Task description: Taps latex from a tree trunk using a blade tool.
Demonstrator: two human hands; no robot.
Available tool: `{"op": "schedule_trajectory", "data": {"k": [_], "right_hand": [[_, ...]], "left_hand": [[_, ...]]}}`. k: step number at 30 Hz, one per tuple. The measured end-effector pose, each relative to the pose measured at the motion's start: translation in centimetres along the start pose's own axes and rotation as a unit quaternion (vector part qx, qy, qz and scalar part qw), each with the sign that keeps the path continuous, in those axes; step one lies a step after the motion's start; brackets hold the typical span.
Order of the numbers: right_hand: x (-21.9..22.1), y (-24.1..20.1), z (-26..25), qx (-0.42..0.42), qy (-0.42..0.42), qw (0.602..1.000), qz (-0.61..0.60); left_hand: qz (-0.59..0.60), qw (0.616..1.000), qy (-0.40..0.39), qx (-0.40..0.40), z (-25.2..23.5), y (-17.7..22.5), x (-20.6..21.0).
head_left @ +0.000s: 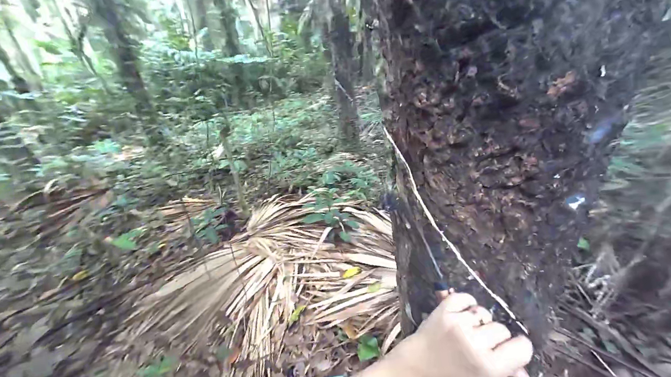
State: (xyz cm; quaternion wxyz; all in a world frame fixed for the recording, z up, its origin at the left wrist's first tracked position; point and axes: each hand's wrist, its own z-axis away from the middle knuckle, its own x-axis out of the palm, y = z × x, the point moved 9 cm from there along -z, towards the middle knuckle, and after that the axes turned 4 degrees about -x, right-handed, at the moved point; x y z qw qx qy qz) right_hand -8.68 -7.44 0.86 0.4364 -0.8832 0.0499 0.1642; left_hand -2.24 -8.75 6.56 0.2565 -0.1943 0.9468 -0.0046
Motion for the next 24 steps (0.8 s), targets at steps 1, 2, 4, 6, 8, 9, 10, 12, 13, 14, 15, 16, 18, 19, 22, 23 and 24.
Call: {"op": "schedule_trajectory", "data": {"k": [1, 2, 4, 6, 8, 9, 10, 12, 13, 14, 15, 16, 18, 19, 22, 23, 24], "right_hand": [[-0.3, -1.2, -0.7, -0.015, 0.008, 0.999, 0.045], [-0.7, -2.3, -1.3, -0.026, 0.012, 0.995, 0.095], [-1.6, -4.5, -2.4, -0.039, 0.008, 0.976, 0.214], [-2.3, -6.5, -3.5, -0.038, -0.011, 0.952, 0.302], [-2.8, -8.2, -4.1, -0.024, -0.027, 0.937, 0.348], [-3.0, -8.9, -4.3, -0.013, -0.035, 0.931, 0.364], [-3.0, -9.6, -4.3, 0.003, -0.045, 0.926, 0.376], [-2.7, -11.1, -4.5, 0.039, -0.075, 0.914, 0.396], [-2.6, -11.8, -4.9, 0.053, -0.091, 0.907, 0.407], [-2.5, -12.3, -5.4, 0.061, -0.103, 0.899, 0.420], [-2.4, -12.8, -6.2, 0.055, -0.105, 0.892, 0.436], [-2.5, -13.1, -6.9, 0.038, -0.098, 0.885, 0.454], [-2.5, -13.5, -7.7, 0.013, -0.087, 0.874, 0.479], [-2.4, -13.5, -7.8, 0.013, -0.088, 0.872, 0.481], [-1.5, -13.2, -7.3, 0.074, -0.099, 0.878, 0.462], [-1.2, -13.2, -7.4, 0.085, -0.096, 0.875, 0.466], [-0.8, -13.2, -7.4, 0.081, -0.088, 0.871, 0.476]], "left_hand": [[-0.009, 0.999, 0.023, 0.019, -0.9, -0.2, -0.6], [-0.014, 0.998, 0.048, 0.035, -1.7, -0.4, -1.1], [-0.003, 0.994, 0.098, 0.056, -3.4, -0.8, -2.1], [0.018, 0.987, 0.145, 0.065, -4.9, -1.2, -2.6], [0.049, 0.980, 0.180, 0.064, -5.9, -1.3, -3.0], [0.063, 0.977, 0.196, 0.060, -6.3, -1.3, -3.4], [0.073, 0.973, 0.209, 0.056, -6.5, -1.1, -3.9], [0.095, 0.968, 0.227, 0.043, -6.9, -0.9, -5.0], [0.107, 0.966, 0.233, 0.037, -7.2, -1.0, -5.5], [0.118, 0.964, 0.237, 0.032, -7.5, -1.3, -5.9], [0.129, 0.962, 0.238, 0.029, -8.0, -1.8, -6.2], [0.140, 0.961, 0.237, 0.027, -8.4, -2.4, -6.4], [0.163, 0.957, 0.238, 0.025, -8.8, -3.1, -6.5], [0.172, 0.955, 0.239, 0.025, -8.8, -3.2, -6.6], [0.174, 0.953, 0.243, 0.039, -8.0, -3.1, -6.8], [0.169, 0.952, 0.251, 0.046, -7.8, -3.2, -7.0], [0.165, 0.950, 0.259, 0.050, -7.5, -3.2, -7.1]]}}
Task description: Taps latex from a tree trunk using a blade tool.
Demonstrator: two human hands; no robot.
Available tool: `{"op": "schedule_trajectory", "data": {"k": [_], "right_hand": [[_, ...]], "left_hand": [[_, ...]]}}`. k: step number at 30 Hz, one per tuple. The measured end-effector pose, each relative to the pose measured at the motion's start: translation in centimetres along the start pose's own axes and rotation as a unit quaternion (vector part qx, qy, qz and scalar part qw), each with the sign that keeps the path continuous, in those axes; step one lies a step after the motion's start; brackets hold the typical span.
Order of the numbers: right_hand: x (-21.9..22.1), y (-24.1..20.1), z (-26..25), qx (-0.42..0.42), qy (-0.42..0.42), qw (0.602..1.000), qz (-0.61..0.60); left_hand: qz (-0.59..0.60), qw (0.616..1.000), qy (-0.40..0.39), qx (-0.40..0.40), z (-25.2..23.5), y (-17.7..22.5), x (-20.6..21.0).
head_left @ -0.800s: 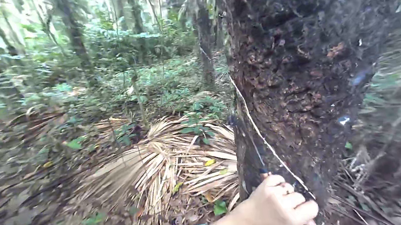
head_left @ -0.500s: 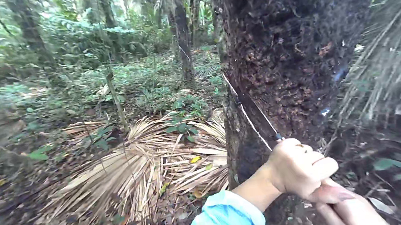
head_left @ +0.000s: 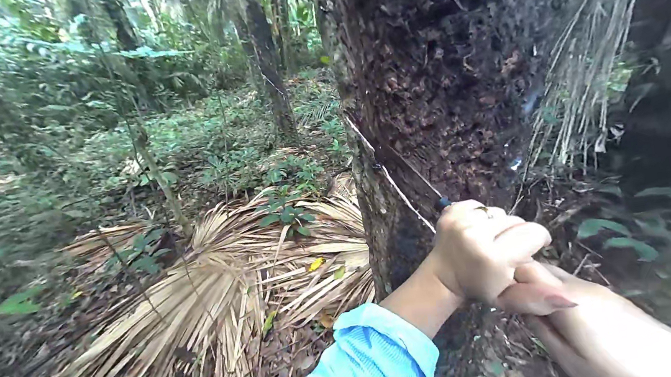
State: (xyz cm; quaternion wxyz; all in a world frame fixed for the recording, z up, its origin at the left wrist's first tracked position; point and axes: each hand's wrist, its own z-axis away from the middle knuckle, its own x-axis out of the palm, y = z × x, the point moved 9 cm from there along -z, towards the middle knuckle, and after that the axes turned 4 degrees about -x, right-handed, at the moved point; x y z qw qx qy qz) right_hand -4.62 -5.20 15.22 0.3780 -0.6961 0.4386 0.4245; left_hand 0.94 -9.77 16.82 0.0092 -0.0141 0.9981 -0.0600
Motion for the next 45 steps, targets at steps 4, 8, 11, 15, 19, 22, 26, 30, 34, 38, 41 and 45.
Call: {"op": "schedule_trajectory", "data": {"k": [4, 8, 11, 15, 19, 22, 26, 30, 34, 38, 41, 45], "right_hand": [[0.0, -0.6, 1.0, 0.033, -0.040, 0.998, -0.028], [-0.7, -0.9, 1.1, 0.024, -0.058, 0.997, -0.033], [-0.7, -1.2, 0.5, 0.036, -0.066, 0.997, -0.015], [0.7, -0.2, 0.7, 0.024, -0.001, 0.999, 0.041], [3.1, 2.7, 0.6, -0.022, 0.121, 0.986, 0.108], [4.1, 4.9, -0.3, -0.011, 0.117, 0.988, 0.102], [2.5, 4.0, -0.6, 0.018, 0.078, 0.994, 0.080], [3.6, 3.9, -3.7, 0.081, -0.015, 0.996, 0.031], [1.9, 2.3, -3.2, 0.094, -0.056, 0.994, -0.005], [1.1, 2.7, -3.5, 0.069, -0.042, 0.997, 0.000], [1.4, 3.6, -5.8, 0.016, 0.005, 0.999, 0.031], [-1.7, 1.6, -3.7, 0.008, -0.047, 0.999, -0.007]], "left_hand": [[0.019, 1.000, 0.007, -0.007, 0.3, 1.0, -0.6], [0.043, 0.999, 0.009, -0.013, -0.3, 1.1, -0.4], [0.061, 0.998, 0.010, -0.005, -0.5, 0.5, -0.8], [0.043, 0.999, 0.018, 0.018, 1.0, 0.3, -0.2], [-0.007, 0.999, 0.012, 0.050, 2.6, -0.4, 1.4], [-0.039, 0.997, 0.005, 0.066, 3.1, -1.4, 2.7], [-0.036, 0.999, 0.018, 0.037, 2.0, -1.3, 2.1], [-0.044, 0.998, -0.021, 0.034, 1.8, -4.0, 1.3], [-0.038, 0.999, -0.026, 0.017, 0.7, -3.2, 0.8], [-0.046, 0.999, -0.015, 0.011, -0.1, -3.1, 1.1], [-0.062, 0.998, -0.011, 0.018, -0.7, -5.2, 0.8], [-0.042, 0.998, -0.023, -0.033, -1.8, -3.3, 1.5]]}}
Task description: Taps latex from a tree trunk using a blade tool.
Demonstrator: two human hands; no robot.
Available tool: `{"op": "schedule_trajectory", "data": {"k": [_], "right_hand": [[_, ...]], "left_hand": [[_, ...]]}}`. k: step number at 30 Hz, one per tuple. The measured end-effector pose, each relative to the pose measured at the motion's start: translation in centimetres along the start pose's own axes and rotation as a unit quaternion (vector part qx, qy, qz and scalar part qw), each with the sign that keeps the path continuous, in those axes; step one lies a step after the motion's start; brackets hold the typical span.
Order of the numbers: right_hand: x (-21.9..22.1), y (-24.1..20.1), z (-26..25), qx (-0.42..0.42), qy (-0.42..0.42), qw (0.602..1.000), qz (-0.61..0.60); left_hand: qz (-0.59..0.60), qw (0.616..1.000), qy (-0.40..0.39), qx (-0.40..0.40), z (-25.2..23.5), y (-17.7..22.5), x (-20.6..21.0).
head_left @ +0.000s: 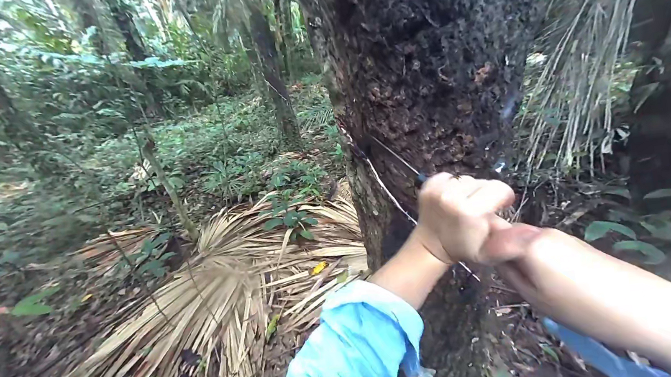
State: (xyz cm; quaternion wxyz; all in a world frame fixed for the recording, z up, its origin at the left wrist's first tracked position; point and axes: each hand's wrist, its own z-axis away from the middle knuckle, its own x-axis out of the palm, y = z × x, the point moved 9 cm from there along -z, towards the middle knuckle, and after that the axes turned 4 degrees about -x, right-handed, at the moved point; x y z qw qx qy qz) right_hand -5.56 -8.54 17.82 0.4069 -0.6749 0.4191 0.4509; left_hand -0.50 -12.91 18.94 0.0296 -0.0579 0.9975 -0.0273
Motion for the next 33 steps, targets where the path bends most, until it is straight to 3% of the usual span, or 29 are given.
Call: {"op": "schedule_trajectory", "data": {"k": [5, 8, 10, 13, 17, 20, 25, 30, 33], "right_hand": [[1.3, 1.9, -1.6, 0.030, 0.002, 0.999, 0.018], [1.2, 2.2, -0.4, -0.063, 0.093, 0.992, 0.048], [1.1, 2.1, -0.9, -0.069, 0.100, 0.991, 0.051], [2.4, 3.3, -2.4, 0.007, 0.064, 0.996, 0.065], [2.8, 2.4, -0.7, 0.023, 0.065, 0.996, 0.055], [4.0, 2.7, -2.6, 0.107, -0.019, 0.994, 0.033], [4.1, 2.8, -1.8, 0.066, 0.006, 0.997, 0.036], [5.0, 2.8, -6.0, 0.072, 0.000, 0.997, -0.008], [5.5, 2.5, -3.2, 0.050, 0.040, 0.997, -0.033]], "left_hand": [[-0.008, 0.999, 0.015, 0.031, 0.4, -1.5, 0.2], [-0.006, 1.000, 0.016, 0.016, 0.7, -0.5, 0.6], [-0.012, 0.999, 0.017, 0.025, 0.4, -0.8, 0.5], [-0.030, 0.998, 0.023, 0.053, 0.8, -2.1, 0.4], [-0.013, 0.999, 0.009, 0.035, 1.7, -0.8, -0.1], [-0.030, 0.997, 0.006, 0.067, 1.8, -2.2, -0.4], [-0.019, 0.999, 0.006, 0.049, 2.0, -1.5, -0.3], [-0.081, 0.995, -0.025, 0.054, 1.5, -5.2, -1.1], [-0.070, 0.996, -0.033, 0.051, 2.1, -2.7, -1.6]]}}
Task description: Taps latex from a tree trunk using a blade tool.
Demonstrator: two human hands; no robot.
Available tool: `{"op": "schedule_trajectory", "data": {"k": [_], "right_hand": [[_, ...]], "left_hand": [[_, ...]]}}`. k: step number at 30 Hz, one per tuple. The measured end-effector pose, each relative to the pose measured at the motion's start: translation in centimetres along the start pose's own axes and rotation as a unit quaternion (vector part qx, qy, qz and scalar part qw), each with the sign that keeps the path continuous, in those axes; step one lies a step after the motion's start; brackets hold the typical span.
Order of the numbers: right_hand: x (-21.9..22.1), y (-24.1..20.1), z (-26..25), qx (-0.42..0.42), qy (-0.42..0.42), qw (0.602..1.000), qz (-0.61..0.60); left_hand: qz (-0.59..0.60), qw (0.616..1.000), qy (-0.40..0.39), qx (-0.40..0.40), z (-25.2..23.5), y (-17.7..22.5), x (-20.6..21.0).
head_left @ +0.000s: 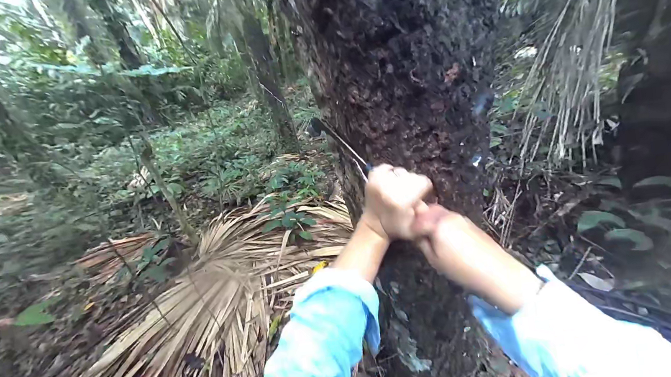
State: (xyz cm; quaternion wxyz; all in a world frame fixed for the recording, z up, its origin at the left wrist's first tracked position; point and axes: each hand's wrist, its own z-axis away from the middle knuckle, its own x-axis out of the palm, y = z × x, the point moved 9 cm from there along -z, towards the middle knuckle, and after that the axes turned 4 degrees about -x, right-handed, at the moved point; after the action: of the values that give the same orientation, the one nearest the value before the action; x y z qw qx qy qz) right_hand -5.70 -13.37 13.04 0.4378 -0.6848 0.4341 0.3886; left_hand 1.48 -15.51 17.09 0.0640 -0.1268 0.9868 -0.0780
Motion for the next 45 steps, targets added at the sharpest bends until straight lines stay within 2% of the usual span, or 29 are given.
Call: {"op": "schedule_trajectory", "data": {"k": [3, 8, 11, 13, 18, 20, 23, 26, 28, 30, 32, 34, 35, 37, 38, 40, 42, 45], "right_hand": [[1.1, 1.0, 3.5, -0.014, 0.085, 0.996, 0.010], [3.0, 3.5, 1.8, 0.063, 0.028, 0.996, 0.053], [4.1, 4.5, 4.4, 0.016, 0.091, 0.993, 0.075], [4.6, 4.7, 5.6, 0.041, 0.076, 0.993, 0.074], [5.8, 4.7, 3.3, 0.070, 0.086, 0.990, 0.084], [6.2, 5.0, 3.8, 0.072, 0.091, 0.990, 0.085], [4.7, 3.9, 5.6, 0.122, 0.021, 0.988, 0.088], [1.1, 0.9, 8.4, 0.150, -0.057, 0.983, 0.084], [-0.1, -0.1, 11.5, 0.113, -0.042, 0.990, 0.068], [0.1, 0.8, 13.5, 0.085, -0.030, 0.995, 0.052], [0.3, 1.0, 13.8, 0.053, 0.014, 0.998, 0.041], [-0.4, 0.7, 13.0, 0.028, 0.065, 0.997, 0.041], [-0.8, 0.6, 12.8, 0.020, 0.082, 0.996, 0.036], [-1.1, 0.9, 13.2, 0.016, 0.106, 0.994, 0.007], [-1.2, 1.2, 13.6, 0.006, 0.126, 0.992, -0.013], [-1.1, 1.8, 14.6, -0.020, 0.158, 0.986, -0.055], [-1.1, 2.6, 15.3, -0.045, 0.182, 0.978, -0.091], [-1.2, 5.0, 15.9, -0.047, 0.202, 0.964, -0.170]], "left_hand": [[0.033, 0.999, -0.011, 0.033, 1.1, 3.3, 0.9], [0.008, 0.998, 0.013, 0.056, 2.7, 2.1, 2.9], [0.004, 0.999, 0.008, 0.043, 4.5, 4.4, 4.0], [0.012, 0.998, 0.010, 0.057, 5.1, 5.5, 4.0], [0.001, 0.996, 0.003, 0.088, 5.5, 3.5, 3.9], [-0.003, 0.997, 0.015, 0.082, 6.2, 3.8, 4.1], [0.025, 0.998, 0.045, 0.044, 5.3, 5.0, 3.0], [0.068, 0.997, 0.024, -0.012, 3.2, 7.1, 1.6], [0.104, 0.994, -0.015, -0.027, 2.8, 9.8, 1.6], [0.131, 0.991, -0.014, -0.011, 2.8, 11.7, 1.8], [0.143, 0.990, -0.007, 0.002, 2.5, 12.0, 1.2], [0.140, 0.990, 0.006, -0.021, 2.4, 10.1, -0.4], [0.117, 0.991, 0.022, -0.061, 2.9, 8.1, -1.4], [0.040, 0.973, 0.066, -0.215, 5.5, 2.0, -2.7], [0.012, 0.948, 0.063, -0.312, 6.8, -1.4, -2.8], [0.008, 0.892, 0.006, -0.452, 8.9, -7.0, -1.7], [-0.011, 0.887, -0.018, -0.461, 9.4, -9.3, -0.5], [-0.051, 0.914, 0.045, -0.399, 8.7, -10.0, -0.4]]}}
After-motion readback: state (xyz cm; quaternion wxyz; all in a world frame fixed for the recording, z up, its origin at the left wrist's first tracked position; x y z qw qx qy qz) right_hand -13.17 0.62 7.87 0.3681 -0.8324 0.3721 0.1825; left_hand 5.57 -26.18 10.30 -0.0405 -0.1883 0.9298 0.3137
